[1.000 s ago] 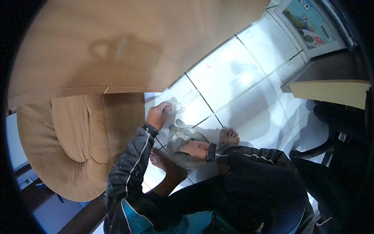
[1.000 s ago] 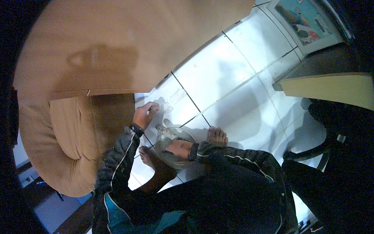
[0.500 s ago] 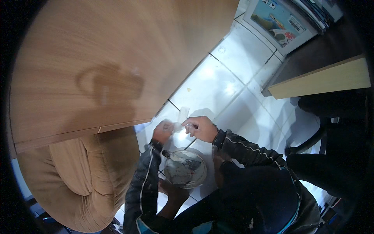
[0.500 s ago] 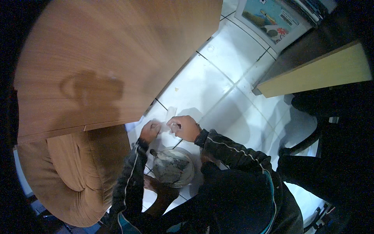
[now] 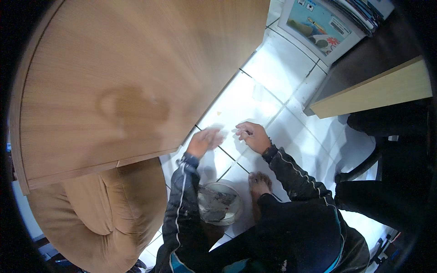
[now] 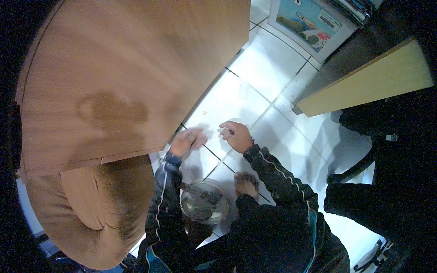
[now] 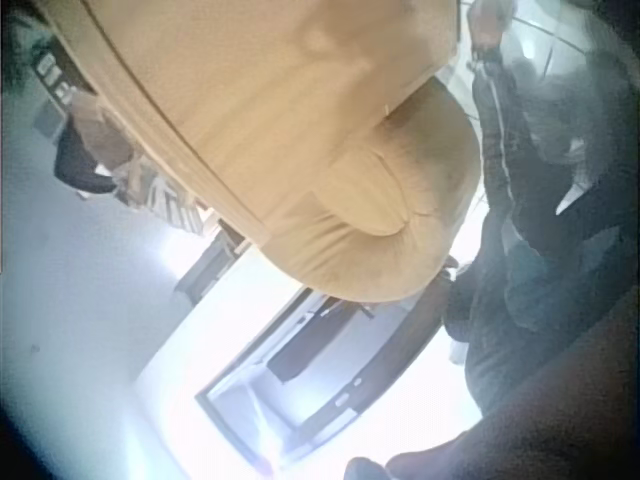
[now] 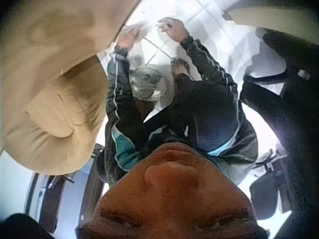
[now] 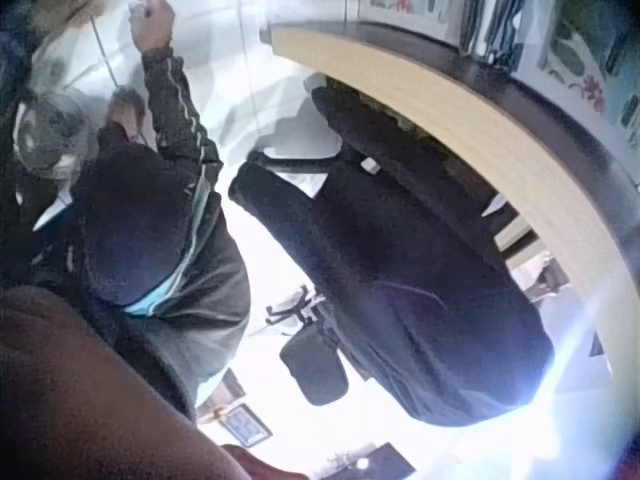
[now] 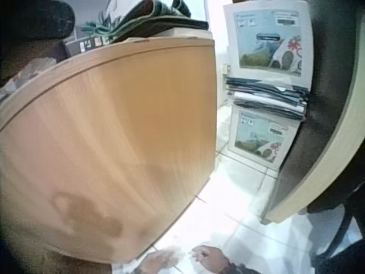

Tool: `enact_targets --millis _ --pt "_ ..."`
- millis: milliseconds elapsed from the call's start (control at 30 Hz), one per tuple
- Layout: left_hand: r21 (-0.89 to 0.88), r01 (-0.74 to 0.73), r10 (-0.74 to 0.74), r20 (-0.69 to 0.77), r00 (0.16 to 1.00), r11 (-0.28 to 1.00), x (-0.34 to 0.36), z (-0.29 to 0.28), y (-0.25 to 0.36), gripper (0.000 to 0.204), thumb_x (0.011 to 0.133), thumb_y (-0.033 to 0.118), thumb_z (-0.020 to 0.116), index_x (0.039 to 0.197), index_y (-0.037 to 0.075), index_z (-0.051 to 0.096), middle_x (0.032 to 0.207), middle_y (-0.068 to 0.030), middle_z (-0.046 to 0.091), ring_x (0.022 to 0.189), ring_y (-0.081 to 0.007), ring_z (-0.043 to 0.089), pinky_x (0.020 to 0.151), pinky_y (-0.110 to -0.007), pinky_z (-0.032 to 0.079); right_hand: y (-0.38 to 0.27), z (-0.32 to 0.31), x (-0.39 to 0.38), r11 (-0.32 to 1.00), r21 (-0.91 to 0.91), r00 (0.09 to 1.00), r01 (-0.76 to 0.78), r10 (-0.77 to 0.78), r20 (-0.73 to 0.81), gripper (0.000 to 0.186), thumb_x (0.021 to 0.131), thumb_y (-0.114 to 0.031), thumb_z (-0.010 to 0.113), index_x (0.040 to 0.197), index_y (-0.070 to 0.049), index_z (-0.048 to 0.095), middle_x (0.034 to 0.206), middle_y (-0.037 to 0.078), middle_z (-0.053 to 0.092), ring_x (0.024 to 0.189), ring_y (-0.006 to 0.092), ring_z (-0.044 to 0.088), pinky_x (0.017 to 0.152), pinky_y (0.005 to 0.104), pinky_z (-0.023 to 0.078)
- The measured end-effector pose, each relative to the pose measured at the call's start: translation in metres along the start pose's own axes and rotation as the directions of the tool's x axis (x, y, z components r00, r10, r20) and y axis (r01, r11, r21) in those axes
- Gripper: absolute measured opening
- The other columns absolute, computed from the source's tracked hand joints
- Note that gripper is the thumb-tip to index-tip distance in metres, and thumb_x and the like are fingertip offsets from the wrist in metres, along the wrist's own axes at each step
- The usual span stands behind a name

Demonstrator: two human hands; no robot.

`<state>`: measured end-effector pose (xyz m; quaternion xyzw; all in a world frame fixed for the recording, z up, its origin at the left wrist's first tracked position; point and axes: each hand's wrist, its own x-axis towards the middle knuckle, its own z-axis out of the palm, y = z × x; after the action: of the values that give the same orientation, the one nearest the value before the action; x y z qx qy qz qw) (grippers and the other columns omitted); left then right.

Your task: The person applies white filler to the gaps between floor tiles using a putty knife and wipes away excess with a cloth.

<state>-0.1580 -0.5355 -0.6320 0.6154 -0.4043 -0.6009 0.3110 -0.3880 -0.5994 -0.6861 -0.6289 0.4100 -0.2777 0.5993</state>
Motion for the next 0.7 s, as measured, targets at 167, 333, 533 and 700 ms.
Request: enact_targets --millis 167,333,533,700 --pt "-0.297 0.176 -0.195 -0.033 0.98 0.938 -0.057 -0.076 -0.089 0.032 0.097 0.014 0.057 0.123 -0.004 0.056 0.104 -0.0125 0.065 0.087 -0.0189 0.067 0.079 -0.029 0.058 0.006 0.02 0.072 0.865 0.276 0.883 -0.419 0.318 0.345 0.035 0.09 -0.005 0.054 0.124 0.001 0.056 0.107 0.016 0.069 0.09 0.0225 0.071 0.07 0.0339 0.059" --pt "-0.262 0.255 -0.302 -0.155 0.941 0.931 -0.066 -0.071 -0.094 0.028 0.09 0.009 0.065 0.114 -0.003 0.059 0.098 -0.0112 0.065 0.078 -0.0164 0.066 0.073 -0.027 0.057 0.029 -0.013 0.102 0.996 0.085 0.939 0.04 -0.008 -0.345 0.039 0.084 -0.001 0.056 0.123 0.0 0.059 0.111 0.015 0.067 0.1 0.0211 0.065 0.083 0.0332 0.054" --pt "-0.145 0.129 -0.186 -0.502 0.845 0.981 -0.08 -0.074 -0.154 0.024 0.086 0.007 0.068 0.107 0.001 0.06 0.085 -0.0073 0.066 0.068 -0.0132 0.062 0.055 -0.026 0.05 0.028 -0.06 0.108 0.885 0.452 0.925 -0.111 0.258 -0.277 0.032 0.094 -0.007 0.053 0.125 -0.001 0.058 0.109 0.016 0.067 0.099 0.0228 0.066 0.086 0.0347 0.054" --pt "-0.5 -0.439 -0.191 -0.793 0.579 0.747 -0.065 -0.097 -0.163 0.033 0.086 0.011 0.068 0.116 0.003 0.056 0.093 -0.004 0.066 0.071 -0.0128 0.061 0.061 -0.024 0.052 0.006 -0.014 0.148 0.638 0.654 0.892 -0.407 0.432 0.134 0.065 0.098 -0.05 0.047 0.141 -0.001 0.041 0.133 0.021 0.054 0.12 0.0306 0.055 0.096 0.0448 0.047"
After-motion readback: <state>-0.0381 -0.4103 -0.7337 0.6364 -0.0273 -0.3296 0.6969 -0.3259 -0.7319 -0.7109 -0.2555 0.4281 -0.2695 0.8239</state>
